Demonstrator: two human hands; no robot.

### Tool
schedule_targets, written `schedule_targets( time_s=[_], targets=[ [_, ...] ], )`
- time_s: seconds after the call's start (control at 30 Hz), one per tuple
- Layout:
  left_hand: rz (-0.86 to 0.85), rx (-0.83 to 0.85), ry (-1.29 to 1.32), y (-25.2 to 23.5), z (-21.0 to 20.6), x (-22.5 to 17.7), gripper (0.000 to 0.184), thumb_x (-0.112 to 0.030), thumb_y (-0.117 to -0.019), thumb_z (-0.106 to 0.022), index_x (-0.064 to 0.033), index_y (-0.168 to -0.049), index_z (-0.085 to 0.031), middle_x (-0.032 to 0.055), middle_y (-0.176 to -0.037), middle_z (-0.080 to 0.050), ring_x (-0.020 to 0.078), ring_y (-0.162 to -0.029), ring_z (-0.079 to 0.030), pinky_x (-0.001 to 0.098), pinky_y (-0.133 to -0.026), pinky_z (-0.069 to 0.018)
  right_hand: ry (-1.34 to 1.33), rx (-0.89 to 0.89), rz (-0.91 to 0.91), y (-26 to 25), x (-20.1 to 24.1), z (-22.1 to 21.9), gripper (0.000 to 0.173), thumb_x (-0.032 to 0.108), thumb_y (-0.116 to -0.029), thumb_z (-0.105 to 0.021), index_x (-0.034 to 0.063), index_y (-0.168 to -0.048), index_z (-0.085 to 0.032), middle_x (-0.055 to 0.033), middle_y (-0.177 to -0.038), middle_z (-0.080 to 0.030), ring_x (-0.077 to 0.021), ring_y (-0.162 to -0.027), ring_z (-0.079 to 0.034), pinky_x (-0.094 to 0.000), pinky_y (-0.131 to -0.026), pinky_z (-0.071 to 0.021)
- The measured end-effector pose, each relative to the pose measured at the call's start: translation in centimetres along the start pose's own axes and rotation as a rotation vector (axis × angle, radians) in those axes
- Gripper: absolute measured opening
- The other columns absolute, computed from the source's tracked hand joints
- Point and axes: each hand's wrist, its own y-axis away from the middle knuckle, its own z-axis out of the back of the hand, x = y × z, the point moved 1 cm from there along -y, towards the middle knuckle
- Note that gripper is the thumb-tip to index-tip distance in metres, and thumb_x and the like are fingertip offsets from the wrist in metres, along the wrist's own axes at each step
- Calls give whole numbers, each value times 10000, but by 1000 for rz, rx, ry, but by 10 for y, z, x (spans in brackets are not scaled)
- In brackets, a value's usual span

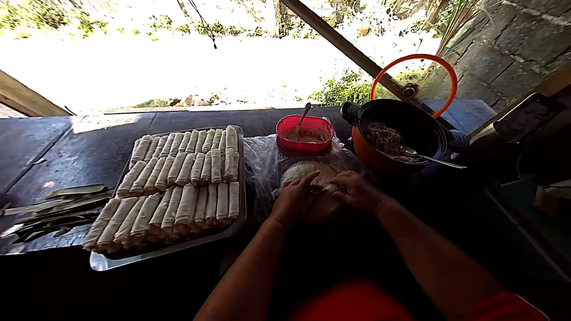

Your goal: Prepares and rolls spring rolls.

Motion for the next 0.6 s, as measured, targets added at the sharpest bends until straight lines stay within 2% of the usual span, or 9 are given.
schedule_targets(
  time_s=[0.07, 0.17, 0.27, 0.37, 0.5, 0.6],
  targets=[
    [6, 1, 6, 0, 0, 1, 507, -357, -1040, -541, -282, -1532, -450, -174, -1172, -741, 15, -1133, -651, 443, -1133, -400, 41, -6, 22, -4, -1, -2, 273, 279, -1008, -605, 145, -1203, -742, -53, -1177, -708, -194, -1177, -622, -368, -1065, -487],
    [17, 3, 24, -1, 0, 2, 496, -353, -1041, -536, -283, -1526, -460, -177, -1176, -741, 14, -1151, -647, 448, -1140, -399, 80, -48, 40, -7, -3, -4, 275, 311, -1047, -538, 179, -1138, -762, -33, -1090, -703, -179, -1110, -628, -354, -1011, -507],
    [17, 4, 35, -1, 0, 2, 482, -356, -1044, -531, -277, -1516, -472, -178, -1179, -740, 9, -1153, -645, 445, -1138, -399, 69, -54, 41, -8, -2, -1, 321, 354, -1071, -494, 191, -1154, -758, -23, -1025, -715, -162, -1060, -649, -355, -986, -514],
    [27, 6, 37, -1, 0, 2, 486, -373, -1043, -539, -281, -1515, -472, -184, -1168, -741, 0, -1141, -646, 441, -1143, -397, 66, -35, 47, -8, -2, -2, 358, 362, -1090, -448, 191, -1185, -748, -5, -1087, -761, -135, -1101, -690, -365, -1034, -519],
    [16, 14, 25, -2, 0, 2, 500, -364, -1039, -544, -277, -1525, -464, -177, -1167, -742, 12, -1122, -652, 444, -1132, -402, 91, -126, 71, -6, 0, -9, 333, 311, -1071, -474, 150, -1158, -752, -27, -1061, -748, -146, -1072, -679, -326, -1001, -521],
    [-1, 10, 9, -1, 0, 1, 496, -349, -1040, -540, -277, -1525, -466, -167, -1161, -743, 26, -1115, -658, 445, -1135, -404, 85, -208, 115, -3, 1, -13, 310, 300, -1024, -548, 120, -1178, -747, -41, -1126, -748, -156, -1137, -673, -334, -1038, -524]
  ],
)
